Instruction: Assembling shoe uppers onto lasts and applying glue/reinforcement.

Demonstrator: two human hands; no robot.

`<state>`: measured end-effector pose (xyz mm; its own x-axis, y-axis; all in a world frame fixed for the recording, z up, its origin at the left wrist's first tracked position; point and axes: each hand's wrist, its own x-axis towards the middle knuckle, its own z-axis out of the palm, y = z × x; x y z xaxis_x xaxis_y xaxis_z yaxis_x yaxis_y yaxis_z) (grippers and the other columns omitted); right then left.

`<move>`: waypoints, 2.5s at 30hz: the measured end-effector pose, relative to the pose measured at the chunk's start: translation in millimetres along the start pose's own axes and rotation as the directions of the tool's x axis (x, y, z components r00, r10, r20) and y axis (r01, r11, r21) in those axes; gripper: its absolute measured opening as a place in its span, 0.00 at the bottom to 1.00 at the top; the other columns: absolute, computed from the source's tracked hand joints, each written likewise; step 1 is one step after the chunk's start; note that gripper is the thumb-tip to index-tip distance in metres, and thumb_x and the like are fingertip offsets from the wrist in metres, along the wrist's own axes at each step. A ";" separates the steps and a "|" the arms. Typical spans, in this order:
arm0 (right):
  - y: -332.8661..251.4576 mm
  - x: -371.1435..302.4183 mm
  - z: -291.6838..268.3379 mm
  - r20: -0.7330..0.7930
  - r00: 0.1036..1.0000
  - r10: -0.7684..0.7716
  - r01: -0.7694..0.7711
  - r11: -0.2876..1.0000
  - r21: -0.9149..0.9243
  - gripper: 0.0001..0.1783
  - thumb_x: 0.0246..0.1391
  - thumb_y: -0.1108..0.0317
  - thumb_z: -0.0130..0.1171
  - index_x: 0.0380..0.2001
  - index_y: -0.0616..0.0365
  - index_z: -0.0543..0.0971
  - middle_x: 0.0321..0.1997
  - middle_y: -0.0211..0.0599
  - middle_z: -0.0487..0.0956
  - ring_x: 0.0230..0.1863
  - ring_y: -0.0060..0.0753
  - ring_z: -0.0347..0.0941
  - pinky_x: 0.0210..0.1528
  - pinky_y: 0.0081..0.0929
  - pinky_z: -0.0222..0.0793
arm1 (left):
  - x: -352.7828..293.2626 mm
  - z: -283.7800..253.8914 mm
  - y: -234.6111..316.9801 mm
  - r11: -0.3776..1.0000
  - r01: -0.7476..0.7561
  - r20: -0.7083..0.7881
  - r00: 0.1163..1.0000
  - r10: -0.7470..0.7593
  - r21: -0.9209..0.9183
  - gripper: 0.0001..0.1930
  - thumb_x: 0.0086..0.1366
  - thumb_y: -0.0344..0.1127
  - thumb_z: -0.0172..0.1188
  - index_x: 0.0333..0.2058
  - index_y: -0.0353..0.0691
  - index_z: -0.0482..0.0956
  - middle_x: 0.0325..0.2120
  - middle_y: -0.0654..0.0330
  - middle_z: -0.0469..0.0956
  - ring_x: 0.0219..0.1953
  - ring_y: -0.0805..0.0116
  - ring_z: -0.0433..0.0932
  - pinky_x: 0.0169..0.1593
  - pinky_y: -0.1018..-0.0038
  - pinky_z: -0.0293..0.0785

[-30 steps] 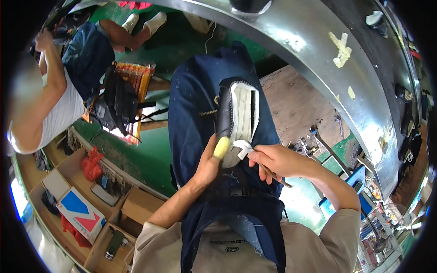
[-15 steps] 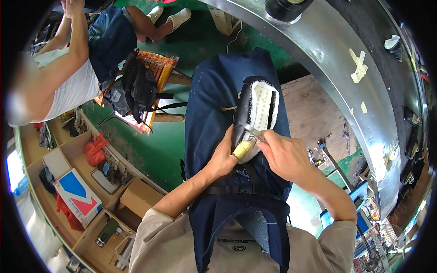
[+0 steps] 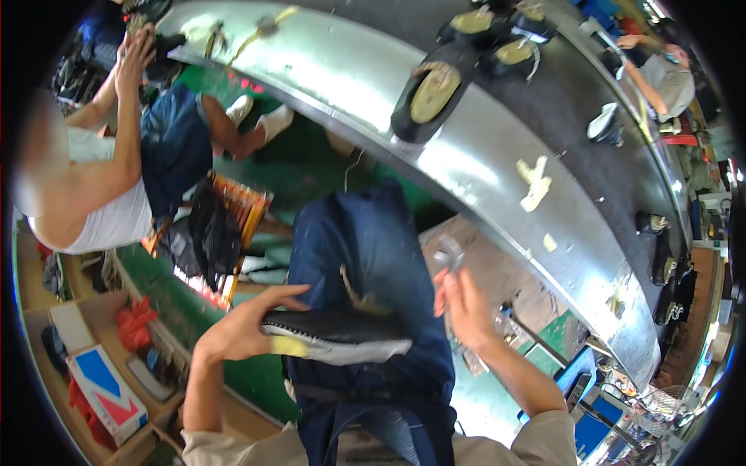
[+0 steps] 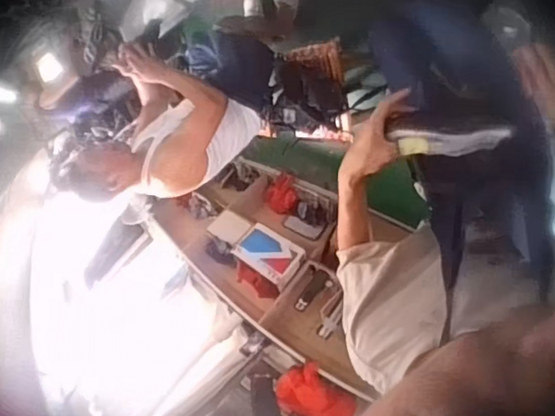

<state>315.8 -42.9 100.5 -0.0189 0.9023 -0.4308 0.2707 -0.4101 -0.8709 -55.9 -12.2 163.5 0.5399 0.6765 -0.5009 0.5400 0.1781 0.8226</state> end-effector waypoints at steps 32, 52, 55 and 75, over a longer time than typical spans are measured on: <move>14.6 -4.7 67.9 0.436 0.899 -0.046 0.198 0.930 -0.310 0.18 0.73 0.57 0.51 0.47 0.65 0.73 0.30 0.44 0.83 0.31 0.42 0.83 0.35 0.38 0.76 | 106.5 152.3 -87.0 0.552 -0.306 -0.355 0.935 0.019 -0.776 0.31 0.82 0.51 0.36 0.75 0.41 0.52 0.72 0.56 0.60 0.73 0.65 0.59 0.75 0.68 0.53; 25.8 1.7 74.7 0.338 0.923 -0.186 0.358 0.738 -0.572 0.18 0.69 0.57 0.57 0.37 0.64 0.71 0.22 0.54 0.79 0.25 0.61 0.79 0.25 0.47 0.73 | 118.7 146.6 -82.5 0.340 -0.284 -0.297 0.955 0.014 -0.897 0.33 0.80 0.43 0.43 0.77 0.42 0.45 0.76 0.55 0.51 0.76 0.64 0.52 0.77 0.67 0.45; 52.0 -1.9 90.5 0.243 0.958 -0.156 0.256 0.845 -0.469 0.19 0.70 0.57 0.56 0.40 0.66 0.72 0.22 0.51 0.79 0.25 0.57 0.80 0.25 0.44 0.73 | 128.8 166.9 -116.4 0.485 -0.205 -0.258 0.965 -0.045 -0.850 0.36 0.76 0.36 0.48 0.77 0.39 0.43 0.74 0.51 0.53 0.76 0.62 0.54 0.75 0.67 0.50; 43.4 2.9 47.4 0.666 0.743 0.062 0.261 0.890 -0.374 0.18 0.71 0.54 0.53 0.37 0.61 0.73 0.21 0.46 0.81 0.23 0.49 0.81 0.23 0.40 0.73 | 129.1 144.9 -94.5 0.958 -0.259 -0.475 0.863 0.172 -0.125 0.35 0.65 0.31 0.53 0.69 0.29 0.56 0.57 0.29 0.72 0.62 0.29 0.69 0.65 0.54 0.67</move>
<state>281.9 -64.4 50.2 -0.6383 0.5567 -0.5317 0.5958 -0.0801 -0.7991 56.3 -45.2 -17.9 0.2524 0.9537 -0.1635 0.2965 0.0846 0.9513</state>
